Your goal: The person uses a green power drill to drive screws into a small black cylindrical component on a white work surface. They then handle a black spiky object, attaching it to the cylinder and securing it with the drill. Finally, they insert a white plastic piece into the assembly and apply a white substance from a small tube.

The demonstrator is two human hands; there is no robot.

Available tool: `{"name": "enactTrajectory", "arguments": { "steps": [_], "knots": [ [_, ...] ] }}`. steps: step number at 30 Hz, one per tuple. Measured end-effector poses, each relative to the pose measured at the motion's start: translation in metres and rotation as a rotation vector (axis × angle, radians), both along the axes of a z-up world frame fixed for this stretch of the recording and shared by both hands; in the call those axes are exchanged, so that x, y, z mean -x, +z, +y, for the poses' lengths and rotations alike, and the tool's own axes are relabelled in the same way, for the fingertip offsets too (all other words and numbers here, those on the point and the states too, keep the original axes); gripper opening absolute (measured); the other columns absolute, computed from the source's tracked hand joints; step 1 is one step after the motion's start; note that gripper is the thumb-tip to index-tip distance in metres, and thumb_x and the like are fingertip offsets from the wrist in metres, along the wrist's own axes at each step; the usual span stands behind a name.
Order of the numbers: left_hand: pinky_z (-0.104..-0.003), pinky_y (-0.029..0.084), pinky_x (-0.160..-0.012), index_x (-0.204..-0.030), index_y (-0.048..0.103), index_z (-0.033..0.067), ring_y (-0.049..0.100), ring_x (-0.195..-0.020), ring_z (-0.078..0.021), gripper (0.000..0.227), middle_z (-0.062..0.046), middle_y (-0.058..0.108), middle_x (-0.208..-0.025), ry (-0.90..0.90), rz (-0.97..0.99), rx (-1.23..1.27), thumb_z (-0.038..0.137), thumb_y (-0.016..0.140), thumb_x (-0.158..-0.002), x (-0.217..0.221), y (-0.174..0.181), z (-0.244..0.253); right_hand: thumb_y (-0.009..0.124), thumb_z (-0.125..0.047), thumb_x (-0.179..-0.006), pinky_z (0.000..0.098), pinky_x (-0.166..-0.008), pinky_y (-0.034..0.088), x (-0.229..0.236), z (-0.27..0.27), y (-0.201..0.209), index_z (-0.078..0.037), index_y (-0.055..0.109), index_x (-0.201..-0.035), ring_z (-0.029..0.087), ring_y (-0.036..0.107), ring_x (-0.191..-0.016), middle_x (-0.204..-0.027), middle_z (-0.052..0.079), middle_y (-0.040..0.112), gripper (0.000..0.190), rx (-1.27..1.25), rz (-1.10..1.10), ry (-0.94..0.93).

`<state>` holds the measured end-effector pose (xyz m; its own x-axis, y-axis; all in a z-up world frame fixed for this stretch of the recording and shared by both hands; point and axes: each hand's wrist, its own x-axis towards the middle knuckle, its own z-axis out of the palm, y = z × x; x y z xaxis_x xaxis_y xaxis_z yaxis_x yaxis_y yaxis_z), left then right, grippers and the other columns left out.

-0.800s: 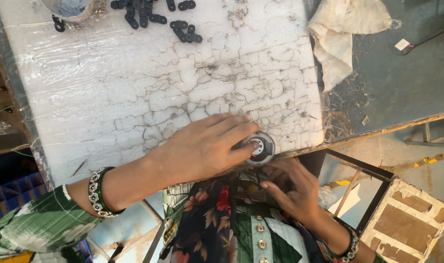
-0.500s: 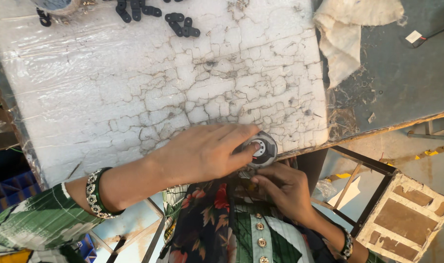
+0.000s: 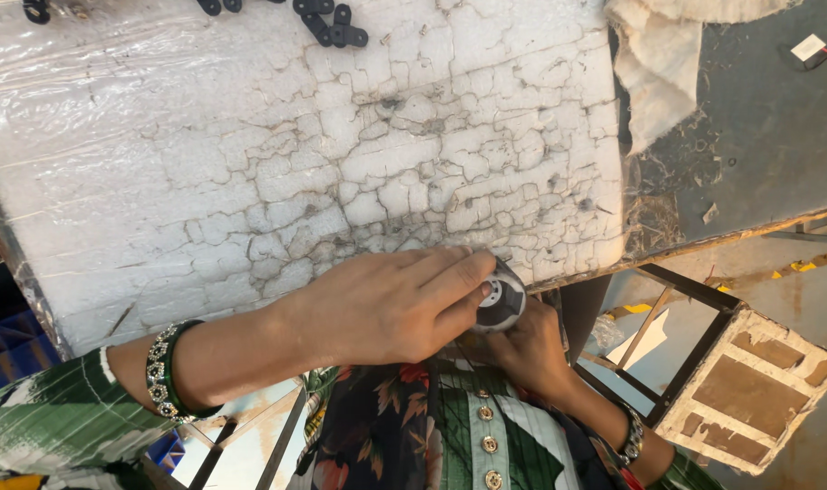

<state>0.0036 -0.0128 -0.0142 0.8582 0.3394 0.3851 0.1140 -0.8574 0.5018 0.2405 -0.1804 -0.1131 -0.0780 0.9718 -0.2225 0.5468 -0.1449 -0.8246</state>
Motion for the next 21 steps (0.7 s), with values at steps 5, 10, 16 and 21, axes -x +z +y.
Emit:
{"name": "enactTrajectory", "arguments": {
  "steps": [5,10,16,21],
  "knots": [
    [-0.034,0.062,-0.071,-0.091,0.066,-0.0026,0.071,-0.096,-0.0265,0.016,-0.019,0.061,-0.126,-0.013,0.028,0.018,0.013,0.069,-0.093,0.0,0.005,0.002,0.073,-0.008,-0.077,0.0355,-0.066,0.059,-0.001,0.009,0.0,-0.001,0.072,-0.091,0.028,0.076,-0.073,-0.085,0.013,0.075,0.016,0.015,0.035,0.03],
    [-0.036,0.062,-0.072,-0.092,0.066,0.0,0.071,-0.094,-0.0264,0.014,-0.018,0.061,-0.126,-0.015,0.021,0.052,0.013,0.068,-0.093,0.0,0.004,0.003,0.09,-0.027,-0.073,0.0354,-0.055,0.055,-0.019,0.016,0.045,-0.005,0.071,-0.095,0.024,0.071,-0.062,-0.081,0.011,0.073,0.036,0.11,-0.179,0.141],
    [-0.036,0.061,-0.073,-0.095,0.067,0.0012,0.071,-0.095,-0.0266,0.013,-0.018,0.061,-0.126,-0.018,0.019,0.017,0.012,0.069,-0.089,-0.002,0.006,0.004,0.09,-0.025,-0.078,0.0357,-0.081,0.06,-0.022,0.04,0.094,-0.007,0.056,-0.109,0.029,0.074,-0.101,-0.111,0.015,0.071,0.049,-0.544,-0.101,0.131],
    [-0.035,0.061,-0.077,-0.092,0.066,0.0036,0.071,-0.097,-0.0269,0.013,-0.02,0.062,-0.126,-0.015,0.011,-0.045,0.013,0.07,-0.084,-0.001,0.006,0.004,0.092,-0.037,-0.075,0.0432,-0.103,0.054,-0.003,0.066,0.093,-0.003,0.048,-0.125,0.034,0.063,-0.119,-0.125,0.021,0.063,0.075,-0.629,-0.163,0.158]
  ]
}}
